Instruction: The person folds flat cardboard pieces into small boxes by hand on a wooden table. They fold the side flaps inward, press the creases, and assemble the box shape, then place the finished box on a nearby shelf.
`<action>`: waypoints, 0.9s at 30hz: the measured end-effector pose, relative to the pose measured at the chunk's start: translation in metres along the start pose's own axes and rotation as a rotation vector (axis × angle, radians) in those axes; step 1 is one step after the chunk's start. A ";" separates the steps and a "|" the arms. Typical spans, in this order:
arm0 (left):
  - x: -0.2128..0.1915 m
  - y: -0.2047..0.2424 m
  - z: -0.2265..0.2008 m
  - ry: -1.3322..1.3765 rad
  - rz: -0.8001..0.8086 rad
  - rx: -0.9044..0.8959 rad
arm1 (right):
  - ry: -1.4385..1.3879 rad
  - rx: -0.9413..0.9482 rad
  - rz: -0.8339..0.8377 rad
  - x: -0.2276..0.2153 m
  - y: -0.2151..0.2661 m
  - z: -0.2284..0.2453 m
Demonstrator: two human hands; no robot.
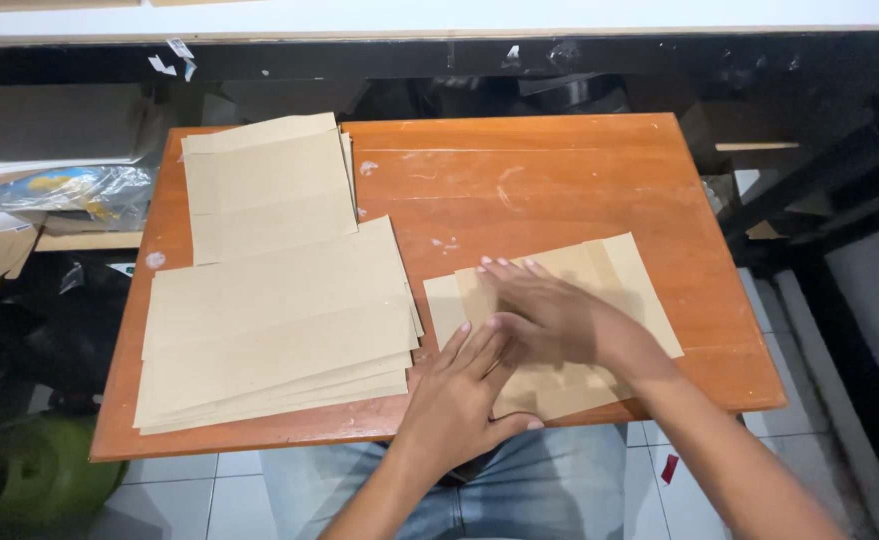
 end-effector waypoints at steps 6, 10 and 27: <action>-0.008 -0.005 -0.001 -0.022 -0.051 -0.014 | 0.426 -0.036 -0.412 0.036 -0.005 0.005; -0.001 -0.003 0.002 -0.079 0.013 -0.028 | 0.332 0.216 -0.327 0.002 0.037 -0.035; -0.004 0.003 0.002 -0.150 0.036 0.075 | 0.193 -0.055 -0.447 0.039 0.007 -0.017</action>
Point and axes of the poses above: each hand's wrist, its own y-axis away from the middle knuckle, its own x-axis out of the palm, z = x × y, the point moved 2 cm from there along -y, towards the middle knuckle, and after that the axes turned 2 degrees about -y, right-handed, at the moved point
